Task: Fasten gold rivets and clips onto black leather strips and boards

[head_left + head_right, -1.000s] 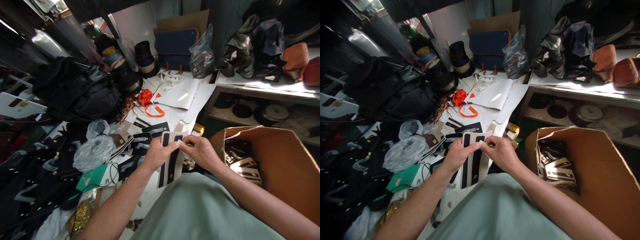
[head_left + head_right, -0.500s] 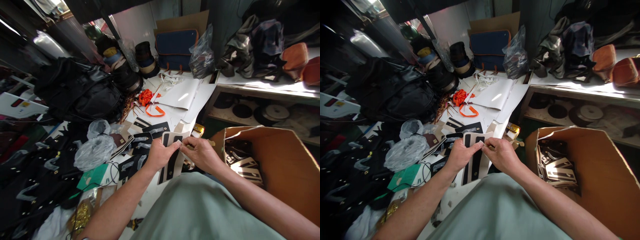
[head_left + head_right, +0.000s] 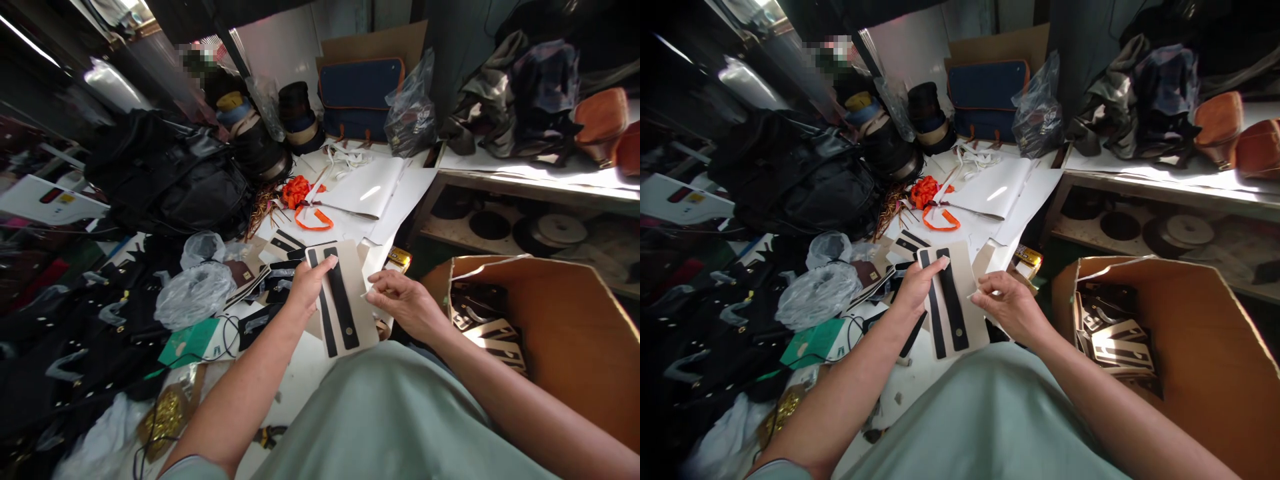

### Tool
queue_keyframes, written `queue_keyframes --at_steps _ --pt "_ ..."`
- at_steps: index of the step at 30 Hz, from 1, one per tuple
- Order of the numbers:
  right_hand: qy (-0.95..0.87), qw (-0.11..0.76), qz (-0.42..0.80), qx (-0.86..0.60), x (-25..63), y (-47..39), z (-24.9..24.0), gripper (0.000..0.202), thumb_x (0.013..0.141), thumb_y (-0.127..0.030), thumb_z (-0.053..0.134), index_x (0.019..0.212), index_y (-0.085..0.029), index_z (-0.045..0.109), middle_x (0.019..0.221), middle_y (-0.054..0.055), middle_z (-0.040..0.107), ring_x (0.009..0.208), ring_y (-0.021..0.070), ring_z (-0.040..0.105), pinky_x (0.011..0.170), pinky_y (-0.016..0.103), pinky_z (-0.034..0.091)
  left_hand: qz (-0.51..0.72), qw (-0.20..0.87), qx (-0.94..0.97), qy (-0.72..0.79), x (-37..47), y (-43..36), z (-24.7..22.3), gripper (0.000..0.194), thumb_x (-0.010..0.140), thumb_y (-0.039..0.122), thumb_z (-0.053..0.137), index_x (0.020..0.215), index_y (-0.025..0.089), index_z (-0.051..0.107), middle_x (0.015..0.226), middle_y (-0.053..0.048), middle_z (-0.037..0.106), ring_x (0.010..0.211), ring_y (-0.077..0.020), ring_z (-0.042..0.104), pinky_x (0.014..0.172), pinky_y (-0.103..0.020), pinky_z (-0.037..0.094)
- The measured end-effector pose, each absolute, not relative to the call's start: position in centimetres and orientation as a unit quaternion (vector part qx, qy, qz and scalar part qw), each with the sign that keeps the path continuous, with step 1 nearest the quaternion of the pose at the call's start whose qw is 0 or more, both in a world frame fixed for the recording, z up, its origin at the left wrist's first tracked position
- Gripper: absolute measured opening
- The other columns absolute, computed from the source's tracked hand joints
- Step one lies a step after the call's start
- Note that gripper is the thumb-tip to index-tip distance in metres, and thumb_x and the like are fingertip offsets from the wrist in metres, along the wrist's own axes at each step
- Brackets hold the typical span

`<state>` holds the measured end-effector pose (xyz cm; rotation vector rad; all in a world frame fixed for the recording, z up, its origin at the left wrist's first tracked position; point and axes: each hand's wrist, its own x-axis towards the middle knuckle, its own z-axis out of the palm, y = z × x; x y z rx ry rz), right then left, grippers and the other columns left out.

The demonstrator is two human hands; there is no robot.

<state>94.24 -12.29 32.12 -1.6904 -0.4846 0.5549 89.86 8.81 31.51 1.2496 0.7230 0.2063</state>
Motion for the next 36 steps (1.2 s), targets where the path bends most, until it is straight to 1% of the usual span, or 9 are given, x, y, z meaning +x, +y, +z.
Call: queue_keyframes --at_steps 2,4,6,8,15,21,28,31,36 --pt "-0.187 0.616 0.264 -0.718 94.9 -12.7 30.8 0.034 0.081 -0.052 0.077 0.071 -0.02 0.07 0.12 0.011 0.068 0.111 0.0268 0.062 0.087 0.035 0.049 0.085 0.768 0.54 0.334 89.7 8.0 31.6 0.045 0.065 0.041 0.091 0.097 0.013 0.077 0.099 -0.011 0.081 0.095 -0.0286 0.076 0.096 -0.043 0.057" --pt "-0.167 0.61 0.329 -0.701 94.9 -13.0 30.1 0.039 0.08 -0.057 0.076 0.074 -0.019 0.069 0.104 0.009 0.071 0.094 0.0238 0.064 0.077 0.033 0.049 0.081 0.783 0.515 0.339 89.6 7.2 31.6 0.043 0.067 0.04 0.09 0.098 0.013 0.077 0.1 -0.011 0.081 0.094 -0.029 0.076 0.096 -0.045 0.058" --pt "-0.139 0.603 0.385 -0.685 94.4 -13.2 29.8 0.043 0.079 -0.06 0.076 0.077 -0.018 0.068 0.08 0.003 0.067 0.072 0.0179 0.059 0.065 0.03 0.044 0.074 0.789 0.507 0.339 89.4 6.6 31.7 0.043 0.069 0.039 0.089 0.101 0.013 0.076 0.101 -0.011 0.081 0.095 -0.0298 0.076 0.096 -0.046 0.058" --pt "-0.114 0.611 0.397 -0.676 94.0 -13.4 29.9 0.045 0.078 -0.062 0.076 0.08 -0.018 0.067 0.071 0.0 0.063 0.064 0.0146 0.052 0.06 0.028 0.04 0.067 0.784 0.528 0.32 88.8 6.2 31.8 0.046 0.072 0.04 0.088 0.108 0.014 0.075 0.106 -0.011 0.08 0.102 -0.0308 0.075 0.099 -0.046 0.057" --pt "-0.065 0.661 0.351 -0.66 94.0 -14.4 30.7 0.046 0.072 -0.061 0.082 0.075 -0.018 0.065 0.071 0.0 0.064 0.063 0.0141 0.052 0.059 0.026 0.041 0.021 0.747 0.601 0.283 83.4 3.2 31.7 0.046 0.08 0.043 0.083 0.117 0.018 0.073 0.124 -0.01 0.076 0.118 -0.0314 0.069 0.108 -0.044 0.051" --pt "-0.033 0.663 0.355 -0.658 93.7 -15.2 30.2 0.047 0.075 -0.064 0.08 0.083 -0.019 0.066 0.075 0.001 0.068 0.061 0.0159 0.057 0.055 0.027 0.044 -0.052 0.809 0.498 0.308 80.1 -0.4 30.7 0.053 0.076 0.045 0.087 0.116 0.014 0.073 0.111 -0.014 0.079 0.098 -0.0312 0.076 0.093 -0.046 0.059" --pt "-0.099 0.618 0.206 -0.752 93.9 -17.0 30.3 0.044 0.081 -0.063 0.075 0.076 -0.02 0.066 0.072 0.001 0.064 0.064 0.015 0.054 0.059 0.027 0.042 0.079 0.729 0.593 0.332 80.4 -0.6 30.1 0.051 0.086 0.054 0.074 0.122 0.018 0.075 0.125 -0.012 0.076 0.121 -0.0316 0.068 0.11 -0.045 0.049" --pt "-0.144 0.576 0.279 -0.755 92.9 -17.3 30.8 0.047 0.08 -0.063 0.075 0.07 -0.02 0.062 0.059 -0.002 0.054 0.055 0.0128 0.045 0.054 0.026 0.035 0.094 0.673 0.66 0.321 80.5 -0.2 30.3 0.048 0.091 0.056 0.067 0.118 0.018 0.076 0.124 -0.011 0.076 0.123 -0.0305 0.067 0.11 -0.041 0.048" --pt "-0.216 0.545 0.353 -0.729 91.1 -17.1 29.9 0.043 0.085 -0.058 0.072 0.07 -0.019 0.062 0.063 -0.002 0.056 0.06 0.0126 0.045 0.056 0.026 0.034 0.066 0.652 0.688 0.313 80.6 -0.8 30.6 0.052 0.095 0.059 0.059 0.119 0.016 0.075 0.116 -0.01 0.078 0.109 -0.028 0.072 0.098 -0.037 0.054"
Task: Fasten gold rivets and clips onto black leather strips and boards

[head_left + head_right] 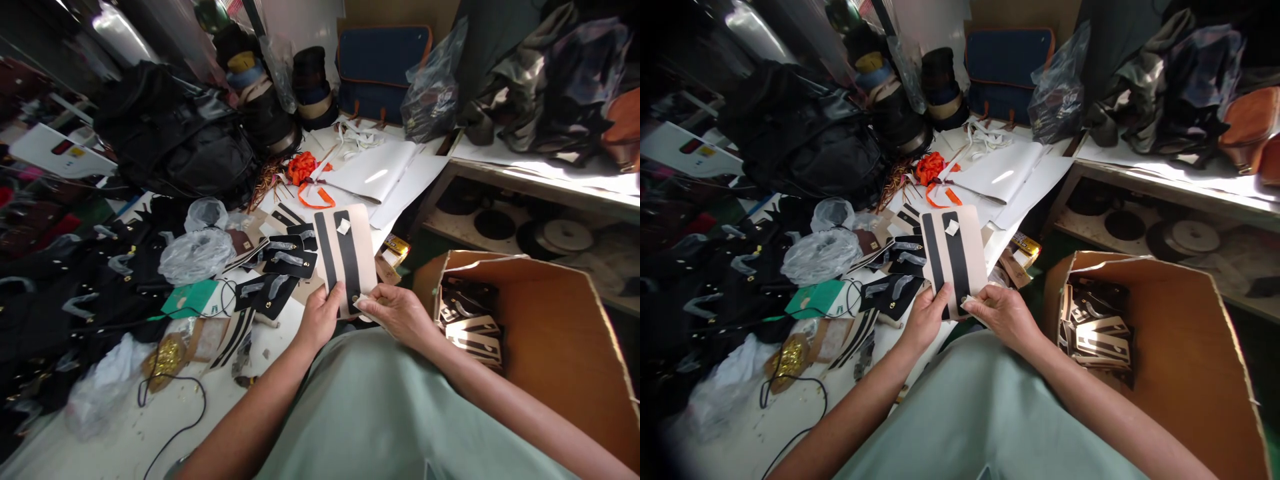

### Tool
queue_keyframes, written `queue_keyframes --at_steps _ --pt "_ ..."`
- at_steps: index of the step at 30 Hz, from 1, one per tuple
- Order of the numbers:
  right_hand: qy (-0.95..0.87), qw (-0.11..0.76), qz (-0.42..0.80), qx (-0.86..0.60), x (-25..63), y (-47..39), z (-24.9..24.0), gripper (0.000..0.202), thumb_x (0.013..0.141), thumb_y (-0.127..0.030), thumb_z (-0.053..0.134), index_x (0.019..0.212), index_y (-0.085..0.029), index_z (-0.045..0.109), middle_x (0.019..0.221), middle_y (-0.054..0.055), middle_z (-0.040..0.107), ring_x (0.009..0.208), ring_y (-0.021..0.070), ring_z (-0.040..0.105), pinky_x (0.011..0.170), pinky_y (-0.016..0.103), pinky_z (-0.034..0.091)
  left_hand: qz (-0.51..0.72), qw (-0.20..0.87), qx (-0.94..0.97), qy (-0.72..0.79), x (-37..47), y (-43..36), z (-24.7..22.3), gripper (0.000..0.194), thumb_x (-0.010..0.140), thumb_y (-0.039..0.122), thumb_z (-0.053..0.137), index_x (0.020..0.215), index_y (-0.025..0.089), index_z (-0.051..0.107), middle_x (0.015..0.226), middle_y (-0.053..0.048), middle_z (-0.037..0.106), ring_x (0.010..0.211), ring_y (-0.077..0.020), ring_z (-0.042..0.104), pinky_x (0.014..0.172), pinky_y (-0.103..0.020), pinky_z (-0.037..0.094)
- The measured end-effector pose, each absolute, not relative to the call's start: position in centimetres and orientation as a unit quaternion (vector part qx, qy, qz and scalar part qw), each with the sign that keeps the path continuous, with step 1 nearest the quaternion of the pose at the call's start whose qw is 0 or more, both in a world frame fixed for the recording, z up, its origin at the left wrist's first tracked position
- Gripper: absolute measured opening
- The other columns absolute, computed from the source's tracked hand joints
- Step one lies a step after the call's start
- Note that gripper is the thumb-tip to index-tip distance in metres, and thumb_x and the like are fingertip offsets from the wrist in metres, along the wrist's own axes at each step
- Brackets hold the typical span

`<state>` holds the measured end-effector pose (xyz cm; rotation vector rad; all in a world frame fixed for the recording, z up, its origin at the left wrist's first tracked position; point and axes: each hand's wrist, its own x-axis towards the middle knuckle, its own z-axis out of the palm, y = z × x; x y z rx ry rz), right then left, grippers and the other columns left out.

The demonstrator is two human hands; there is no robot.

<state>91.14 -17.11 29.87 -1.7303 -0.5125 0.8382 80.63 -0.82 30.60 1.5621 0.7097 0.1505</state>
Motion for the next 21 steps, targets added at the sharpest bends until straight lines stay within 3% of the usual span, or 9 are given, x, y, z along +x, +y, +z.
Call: queue_keyframes --at_steps 7,12,15,21 --pt "-0.223 0.506 0.329 -0.765 91.3 -17.4 29.2 0.04 0.085 -0.053 0.073 0.066 -0.02 0.06 0.062 -0.003 0.055 0.063 0.0136 0.047 0.061 0.026 0.035 0.061 0.689 0.664 0.285 80.7 -2.6 31.2 0.044 0.097 0.054 0.06 0.118 0.018 0.074 0.117 -0.007 0.078 0.11 -0.0248 0.071 0.099 -0.033 0.055" --pt "-0.204 0.495 0.342 -0.772 91.3 -17.2 29.6 0.034 0.085 -0.046 0.07 0.067 -0.019 0.061 0.063 -0.002 0.057 0.064 0.0142 0.049 0.06 0.026 0.036 0.038 0.702 0.653 0.281 80.7 -3.1 30.9 0.039 0.081 0.044 0.081 0.109 0.017 0.075 0.11 -0.007 0.08 0.103 -0.0259 0.074 0.092 -0.035 0.059" --pt "-0.223 0.494 0.372 -0.753 91.8 -17.6 30.1 0.037 0.086 -0.05 0.068 0.068 -0.019 0.057 0.063 -0.003 0.053 0.063 0.0134 0.046 0.058 0.026 0.035 0.026 0.704 0.649 0.287 80.8 -3.1 30.7 0.038 0.078 0.043 0.084 0.105 0.016 0.076 0.106 -0.008 0.08 0.097 -0.026 0.075 0.086 -0.035 0.061" --pt "-0.238 0.517 0.466 -0.677 93.0 -18.9 31.7 0.037 0.09 -0.055 0.065 0.085 -0.018 0.064 0.072 0.0 0.06 0.066 0.0149 0.052 0.06 0.026 0.04 0.044 0.68 0.678 0.276 81.5 -2.8 31.0 0.032 0.08 0.035 0.08 0.107 0.017 0.077 0.107 -0.006 0.081 0.1 -0.0257 0.074 0.09 -0.035 0.059"
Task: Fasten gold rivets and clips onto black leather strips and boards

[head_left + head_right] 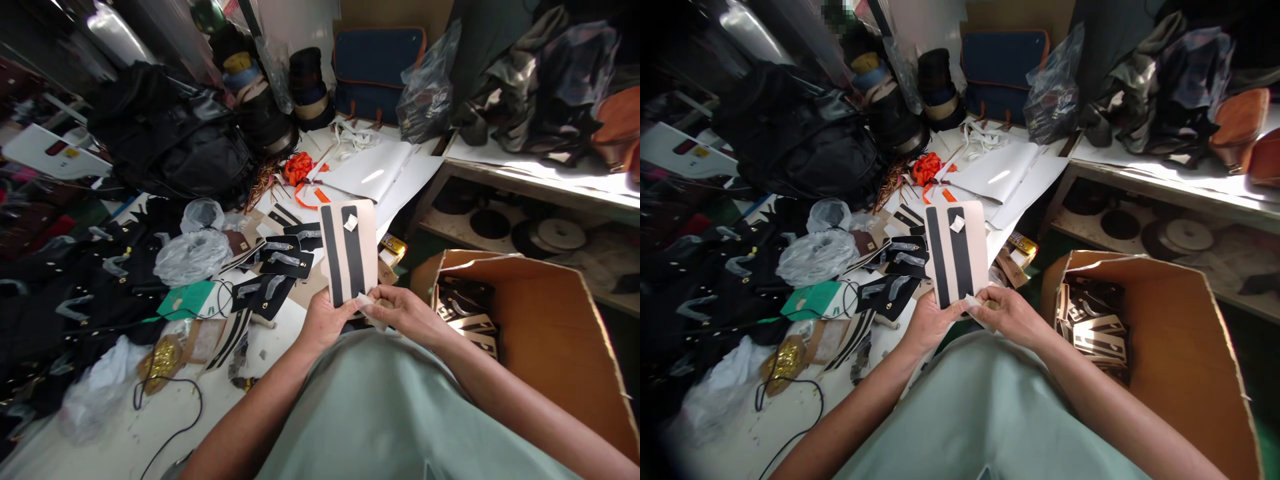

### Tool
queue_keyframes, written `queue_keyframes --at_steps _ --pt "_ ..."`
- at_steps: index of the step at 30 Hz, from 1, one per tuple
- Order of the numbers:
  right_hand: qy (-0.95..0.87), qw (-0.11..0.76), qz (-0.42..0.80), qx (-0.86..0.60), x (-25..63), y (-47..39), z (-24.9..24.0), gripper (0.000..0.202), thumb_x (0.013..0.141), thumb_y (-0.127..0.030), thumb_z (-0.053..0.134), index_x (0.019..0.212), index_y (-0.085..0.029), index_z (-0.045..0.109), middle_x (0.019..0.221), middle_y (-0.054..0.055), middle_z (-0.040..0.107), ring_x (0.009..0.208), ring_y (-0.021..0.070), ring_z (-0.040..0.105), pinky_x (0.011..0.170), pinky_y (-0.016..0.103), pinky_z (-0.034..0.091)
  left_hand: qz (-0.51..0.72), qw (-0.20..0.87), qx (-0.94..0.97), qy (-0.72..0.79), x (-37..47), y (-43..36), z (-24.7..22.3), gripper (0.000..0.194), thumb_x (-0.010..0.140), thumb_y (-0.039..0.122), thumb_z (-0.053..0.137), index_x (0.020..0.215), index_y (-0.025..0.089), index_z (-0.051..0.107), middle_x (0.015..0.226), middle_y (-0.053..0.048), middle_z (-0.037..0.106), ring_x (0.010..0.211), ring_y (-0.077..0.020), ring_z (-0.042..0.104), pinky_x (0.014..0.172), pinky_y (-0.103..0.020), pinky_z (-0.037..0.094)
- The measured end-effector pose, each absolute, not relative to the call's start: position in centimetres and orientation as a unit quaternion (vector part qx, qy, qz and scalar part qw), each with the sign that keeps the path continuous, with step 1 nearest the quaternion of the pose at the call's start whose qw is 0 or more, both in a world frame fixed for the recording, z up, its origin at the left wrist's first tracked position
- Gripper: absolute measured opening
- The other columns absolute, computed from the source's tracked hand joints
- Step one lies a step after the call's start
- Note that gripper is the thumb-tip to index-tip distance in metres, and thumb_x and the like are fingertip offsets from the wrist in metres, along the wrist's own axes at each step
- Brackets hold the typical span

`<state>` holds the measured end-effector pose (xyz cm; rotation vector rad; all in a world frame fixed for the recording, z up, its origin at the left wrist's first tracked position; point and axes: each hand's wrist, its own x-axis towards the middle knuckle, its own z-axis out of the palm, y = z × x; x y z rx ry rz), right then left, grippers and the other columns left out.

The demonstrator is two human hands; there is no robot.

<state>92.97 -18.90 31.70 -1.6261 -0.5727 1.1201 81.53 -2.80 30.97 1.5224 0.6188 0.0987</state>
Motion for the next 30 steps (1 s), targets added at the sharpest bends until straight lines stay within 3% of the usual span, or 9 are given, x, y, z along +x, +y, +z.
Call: queue_keyframes --at_steps 4,9,13,17,22,30 --pt "-0.273 0.495 0.402 -0.72 92.8 -19.0 31.8 0.034 0.091 -0.05 0.065 0.078 -0.019 0.064 0.07 -0.001 0.058 0.066 0.0144 0.049 0.059 0.026 0.038 0.055 0.669 0.687 0.276 82.1 -3.1 31.0 0.031 0.083 0.034 0.077 0.109 0.017 0.076 0.109 -0.006 0.08 0.101 -0.0257 0.074 0.092 -0.035 0.059" --pt "-0.293 0.478 0.345 -0.753 92.5 -18.9 31.4 0.042 0.097 -0.051 0.056 0.069 -0.02 0.053 0.065 -0.002 0.048 0.064 0.0138 0.044 0.057 0.026 0.034 0.078 0.681 0.666 0.295 82.7 -3.5 30.9 0.034 0.083 0.034 0.077 0.112 0.016 0.074 0.111 -0.007 0.08 0.103 -0.026 0.074 0.093 -0.037 0.059" --pt "-0.296 0.46 0.343 -0.763 92.7 -19.0 31.5 0.042 0.099 -0.053 0.053 0.072 -0.02 0.055 0.067 -0.002 0.05 0.064 0.0142 0.045 0.059 0.027 0.034 0.072 0.699 0.646 0.297 83.3 -3.6 30.7 0.037 0.079 0.034 0.081 0.11 0.016 0.074 0.108 -0.007 0.08 0.099 -0.0259 0.074 0.09 -0.037 0.06" --pt "-0.302 0.434 0.351 -0.773 93.2 -19.1 31.6 0.043 0.1 -0.053 0.049 0.071 -0.021 0.053 0.066 -0.002 0.05 0.062 0.0141 0.043 0.058 0.027 0.032 0.077 0.647 0.681 0.334 83.8 -3.9 30.5 0.03 0.076 0.032 0.081 0.101 0.016 0.075 0.098 -0.006 0.081 0.09 -0.0256 0.074 0.081 -0.035 0.06" --pt "-0.316 0.398 0.348 -0.788 93.8 -19.2 31.2 0.04 0.098 -0.045 0.052 0.067 -0.022 0.041 0.061 -0.003 0.042 0.059 0.0135 0.038 0.057 0.027 0.028 0.098 0.573 0.747 0.323 84.5 -5.0 30.0 0.022 0.082 0.034 0.075 0.098 0.018 0.076 0.097 -0.006 0.08 0.089 -0.0252 0.074 0.084 -0.036 0.059" --pt "-0.482 0.433 0.376 -0.663 92.2 -20.6 33.7 0.037 0.102 -0.038 0.051 0.07 -0.021 0.047 0.07 -0.002 0.051 0.063 0.0125 0.041 0.063 0.028 0.032 0.099 0.618 0.688 0.367 88.8 -3.1 26.5 0.029 0.074 0.029 0.079 0.099 0.016 0.074 0.105 -0.01 0.08 0.097 -0.028 0.075 0.09 -0.04 0.058"
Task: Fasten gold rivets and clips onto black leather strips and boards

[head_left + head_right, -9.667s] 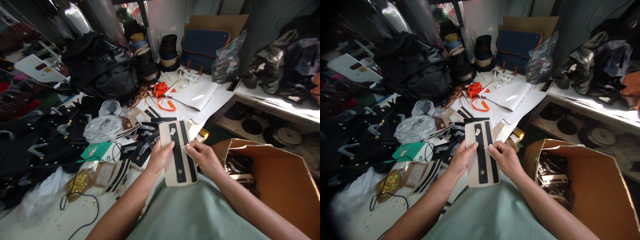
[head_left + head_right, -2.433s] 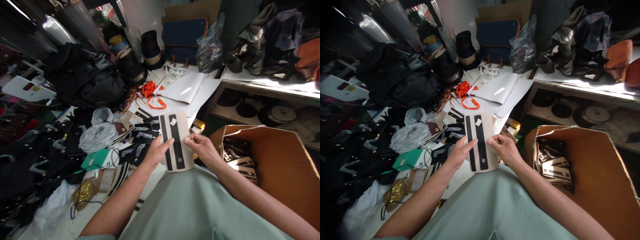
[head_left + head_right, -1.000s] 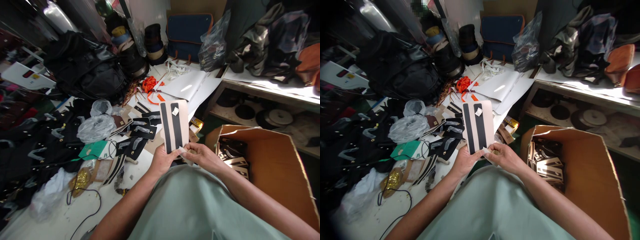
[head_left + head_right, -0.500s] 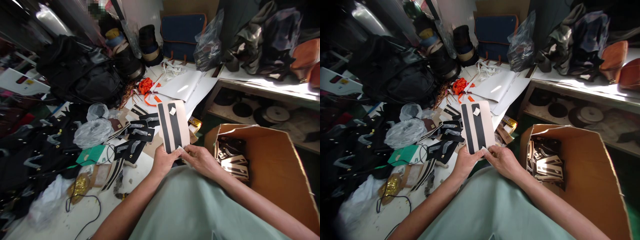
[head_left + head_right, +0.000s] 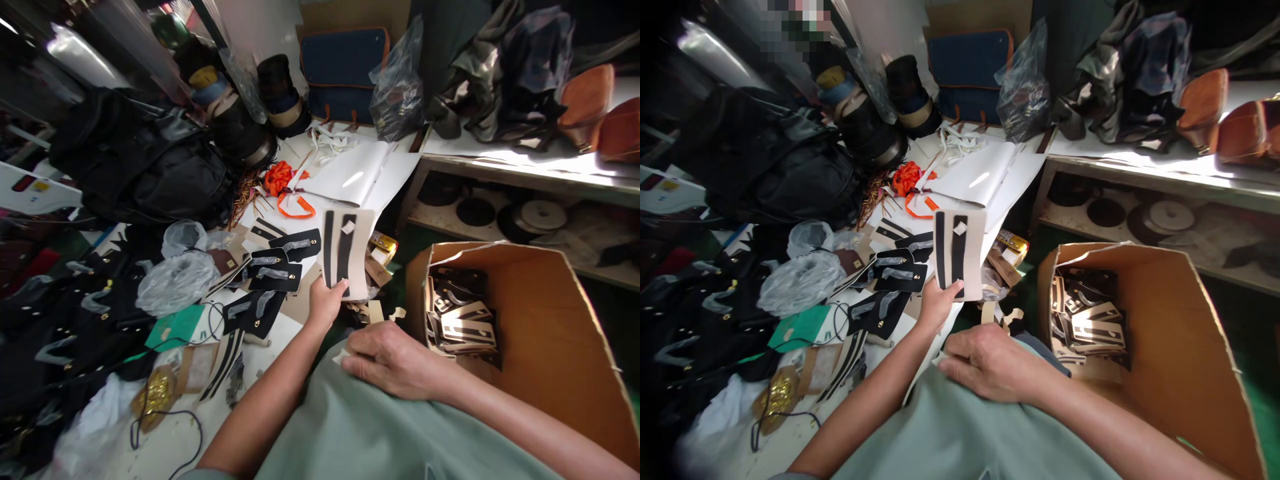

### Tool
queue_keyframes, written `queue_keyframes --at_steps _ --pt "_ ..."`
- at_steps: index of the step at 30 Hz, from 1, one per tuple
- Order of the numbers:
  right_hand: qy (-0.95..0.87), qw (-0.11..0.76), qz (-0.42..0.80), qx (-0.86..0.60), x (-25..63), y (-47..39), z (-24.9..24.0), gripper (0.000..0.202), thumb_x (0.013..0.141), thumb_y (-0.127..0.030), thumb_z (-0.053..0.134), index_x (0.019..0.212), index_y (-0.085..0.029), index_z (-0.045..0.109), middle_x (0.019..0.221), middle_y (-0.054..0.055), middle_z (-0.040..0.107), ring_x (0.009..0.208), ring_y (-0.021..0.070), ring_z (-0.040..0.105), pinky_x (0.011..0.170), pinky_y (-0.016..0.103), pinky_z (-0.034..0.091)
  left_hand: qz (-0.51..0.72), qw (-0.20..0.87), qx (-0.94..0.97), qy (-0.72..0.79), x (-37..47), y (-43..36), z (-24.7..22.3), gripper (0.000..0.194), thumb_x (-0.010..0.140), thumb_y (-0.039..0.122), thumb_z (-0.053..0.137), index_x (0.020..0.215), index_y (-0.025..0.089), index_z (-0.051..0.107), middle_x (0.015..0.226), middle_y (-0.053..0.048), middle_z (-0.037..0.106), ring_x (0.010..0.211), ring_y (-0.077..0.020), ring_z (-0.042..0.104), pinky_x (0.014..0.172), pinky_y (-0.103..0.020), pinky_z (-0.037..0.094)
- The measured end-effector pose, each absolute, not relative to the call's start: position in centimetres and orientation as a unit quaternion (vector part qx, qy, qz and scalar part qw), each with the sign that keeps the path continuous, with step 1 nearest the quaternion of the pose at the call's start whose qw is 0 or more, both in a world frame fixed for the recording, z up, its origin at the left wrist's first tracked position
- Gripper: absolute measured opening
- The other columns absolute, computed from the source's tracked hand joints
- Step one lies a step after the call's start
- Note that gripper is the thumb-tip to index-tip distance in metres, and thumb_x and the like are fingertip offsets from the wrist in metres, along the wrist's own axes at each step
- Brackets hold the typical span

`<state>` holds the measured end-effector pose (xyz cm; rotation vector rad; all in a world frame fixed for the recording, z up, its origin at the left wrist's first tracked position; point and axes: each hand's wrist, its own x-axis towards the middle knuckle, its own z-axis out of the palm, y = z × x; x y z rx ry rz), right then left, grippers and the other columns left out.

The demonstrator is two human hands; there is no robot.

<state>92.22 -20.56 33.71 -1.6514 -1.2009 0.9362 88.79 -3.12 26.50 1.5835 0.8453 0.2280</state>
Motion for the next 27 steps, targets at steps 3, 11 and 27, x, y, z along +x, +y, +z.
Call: queue_keyframes --at_steps 3,11,27 --pt "-0.387 0.442 0.389 -0.709 92.6 -21.3 32.6 0.033 0.101 -0.04 0.054 0.074 -0.021 0.057 0.071 -0.002 0.056 0.065 0.0137 0.046 0.063 0.027 0.036 0.059 0.654 0.684 0.319 91.2 -3.6 27.0 0.035 0.072 0.028 0.081 0.104 0.017 0.074 0.104 -0.01 0.08 0.094 -0.0279 0.075 0.088 -0.041 0.06" --pt "-0.22 0.58 0.453 -0.64 93.5 -22.2 28.5 0.041 0.094 -0.056 0.062 0.112 -0.022 0.074 0.101 0.008 0.075 0.099 0.0287 0.068 0.09 0.041 0.054 -0.155 0.639 0.747 -0.098 98.0 -10.3 32.1 0.066 0.079 0.039 0.081 0.141 0.024 0.063 0.127 -0.01 0.074 0.104 -0.028 0.074 0.092 -0.037 0.057" --pt "-0.162 0.516 0.454 -0.709 95.5 -17.7 29.4 0.037 0.084 -0.056 0.071 0.077 -0.019 0.069 0.075 0.003 0.069 0.068 0.0173 0.057 0.064 0.028 0.044 -0.074 0.179 0.952 0.235 81.7 13.3 18.8 0.057 0.079 0.01 0.064 0.136 0.017 0.063 0.152 -0.016 0.053 0.142 -0.0354 0.042 0.123 -0.051 0.028"
